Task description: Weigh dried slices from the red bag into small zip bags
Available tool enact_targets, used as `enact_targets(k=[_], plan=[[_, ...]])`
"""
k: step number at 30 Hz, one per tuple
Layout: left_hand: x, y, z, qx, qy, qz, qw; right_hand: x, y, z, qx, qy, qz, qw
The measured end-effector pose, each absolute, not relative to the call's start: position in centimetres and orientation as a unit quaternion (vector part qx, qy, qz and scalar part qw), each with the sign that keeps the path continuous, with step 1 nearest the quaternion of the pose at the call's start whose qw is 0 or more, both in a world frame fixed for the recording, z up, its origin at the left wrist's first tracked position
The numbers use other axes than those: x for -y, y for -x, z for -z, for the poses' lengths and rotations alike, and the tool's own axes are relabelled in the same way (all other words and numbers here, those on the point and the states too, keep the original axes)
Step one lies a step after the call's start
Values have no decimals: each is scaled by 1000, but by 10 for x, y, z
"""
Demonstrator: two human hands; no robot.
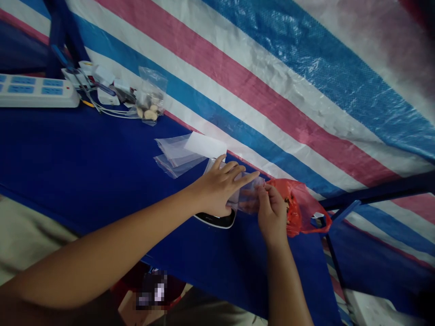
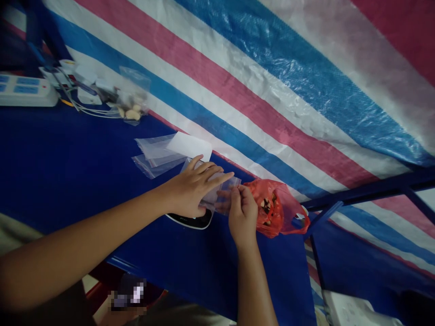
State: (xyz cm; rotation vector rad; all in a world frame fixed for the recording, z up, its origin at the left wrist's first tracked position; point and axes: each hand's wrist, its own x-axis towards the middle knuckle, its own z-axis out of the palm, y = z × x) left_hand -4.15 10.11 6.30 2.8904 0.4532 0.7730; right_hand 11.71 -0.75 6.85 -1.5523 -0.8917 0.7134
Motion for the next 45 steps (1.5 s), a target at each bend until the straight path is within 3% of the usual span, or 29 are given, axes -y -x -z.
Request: enact_targets(k=[7,14,23,32,45], plan=[[-110,48,-63,-170,-957,-232,47,7,-126,-71,350,660,-289,599],[-111,46,-63,-152,-959,-230,71,7,-127,-68,405,645,-324,561],[-121,54,-64,-151,-955,-242,82,8,-138,-69,333,647,-301,616],[-99,40,-65,-139,-952,-257,96,9,-132,-67,401,642,-293,584],[-96,37,-67,-103,-943,-300,105,14,-120,-57,445,548,-436,559]])
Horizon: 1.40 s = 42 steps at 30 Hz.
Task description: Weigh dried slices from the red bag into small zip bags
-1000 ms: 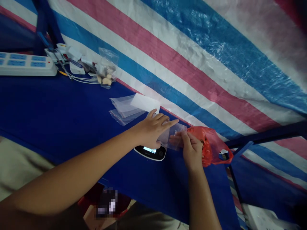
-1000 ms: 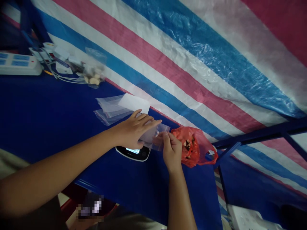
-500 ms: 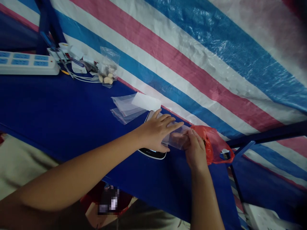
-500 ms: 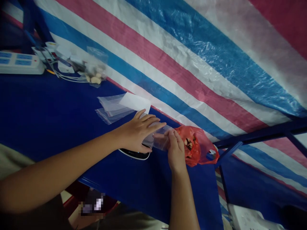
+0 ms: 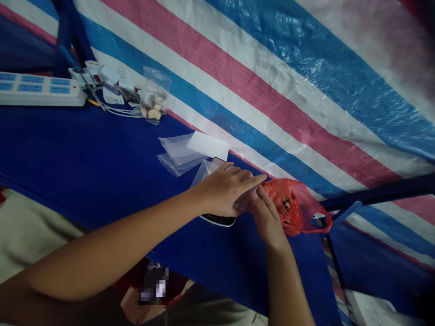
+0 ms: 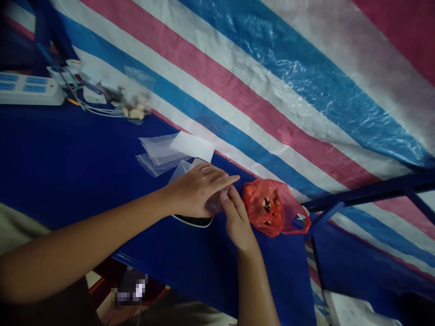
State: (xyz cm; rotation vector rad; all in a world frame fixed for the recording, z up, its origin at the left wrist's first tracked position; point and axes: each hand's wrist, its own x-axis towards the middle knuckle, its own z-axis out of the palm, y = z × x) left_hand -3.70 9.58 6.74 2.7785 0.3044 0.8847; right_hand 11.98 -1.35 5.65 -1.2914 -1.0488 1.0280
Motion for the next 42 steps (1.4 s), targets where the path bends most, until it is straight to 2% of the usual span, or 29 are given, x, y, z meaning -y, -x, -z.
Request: enact_targets(k=[5,9,11,13,15,16,18,21,23,27,29,34,39,42], plan=[[-92,34,-65,-107,-939,-311,98,15,-116,-56,460,553,-426,549],[-94,34,-65,-122,-941,-302,94,14,-120,-63,505,564,-353,550],[-95,35,-65,-129,-941,-302,86,15,-129,-70,510,609,-228,563],[-96,36,-66,-135,-940,-303,76,19,-146,-76,475,700,-22,532],[-97,38,-67,-142,-942,-297,65,26,-172,-80,396,805,167,408],[-98,38,-68,-145,-943,-294,60,29,-186,-80,354,852,209,323],[-99,39,-69,-149,-945,-286,51,36,-216,-75,320,909,196,179],[-99,39,-69,-152,-945,-284,48,39,-253,-58,325,932,133,87],[-99,39,-69,-150,-945,-286,51,36,-268,-43,364,921,104,91],[-98,38,-68,-147,-945,-286,62,23,-279,-19,454,866,132,164],[-97,38,-68,-145,-945,-286,67,15,-279,-10,489,845,129,173],[-97,38,-68,-143,-943,-291,70,2,-266,-4,543,821,105,146],[-97,38,-67,-139,-944,-290,68,-3,-239,-9,485,860,135,87],[-97,37,-66,-138,-944,-290,71,-8,-231,-8,504,847,149,83]])
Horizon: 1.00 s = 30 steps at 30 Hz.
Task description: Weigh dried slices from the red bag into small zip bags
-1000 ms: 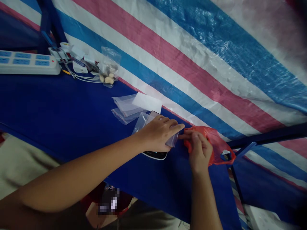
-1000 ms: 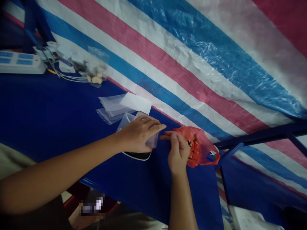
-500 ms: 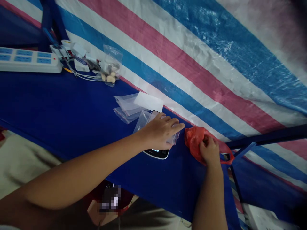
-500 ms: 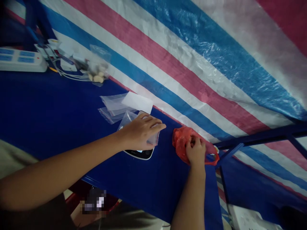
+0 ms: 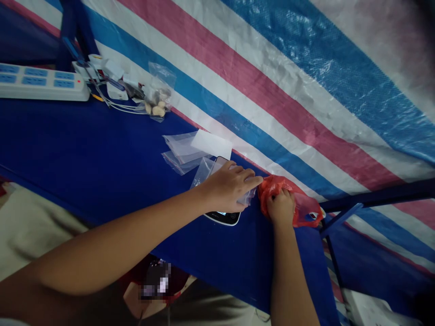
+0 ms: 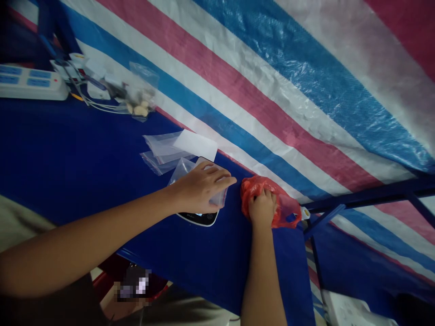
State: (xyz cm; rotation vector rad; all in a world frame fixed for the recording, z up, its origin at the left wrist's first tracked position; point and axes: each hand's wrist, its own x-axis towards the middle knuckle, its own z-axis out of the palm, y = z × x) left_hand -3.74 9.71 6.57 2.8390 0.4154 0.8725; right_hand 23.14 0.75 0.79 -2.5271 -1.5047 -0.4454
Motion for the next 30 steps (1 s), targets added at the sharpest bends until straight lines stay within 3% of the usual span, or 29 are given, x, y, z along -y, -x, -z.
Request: enact_targets(k=[30], plan=[[-99,36,-63,-134,-942,-300,73,-16,-232,-5,535,826,91,152]])
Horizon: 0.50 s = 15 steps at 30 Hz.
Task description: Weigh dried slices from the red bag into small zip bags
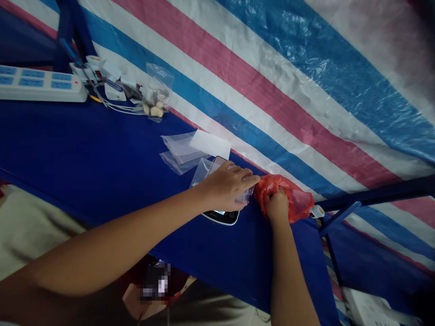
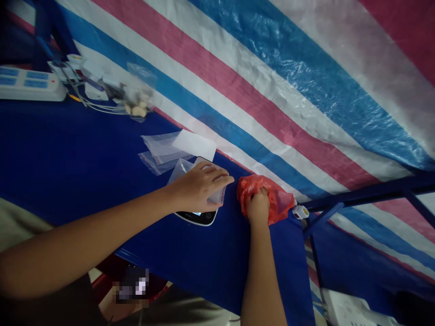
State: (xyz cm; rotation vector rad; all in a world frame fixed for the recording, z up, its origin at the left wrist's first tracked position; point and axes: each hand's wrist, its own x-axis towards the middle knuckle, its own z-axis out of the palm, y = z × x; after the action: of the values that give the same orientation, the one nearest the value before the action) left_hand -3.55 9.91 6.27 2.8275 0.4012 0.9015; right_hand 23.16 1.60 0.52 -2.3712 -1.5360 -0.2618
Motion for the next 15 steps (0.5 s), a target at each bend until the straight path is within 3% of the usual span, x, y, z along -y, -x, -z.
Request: enact_targets(k=[15], plan=[[-97,36,-66,-142,-939,-300,84,-9,-222,-34,398,850,186,291]])
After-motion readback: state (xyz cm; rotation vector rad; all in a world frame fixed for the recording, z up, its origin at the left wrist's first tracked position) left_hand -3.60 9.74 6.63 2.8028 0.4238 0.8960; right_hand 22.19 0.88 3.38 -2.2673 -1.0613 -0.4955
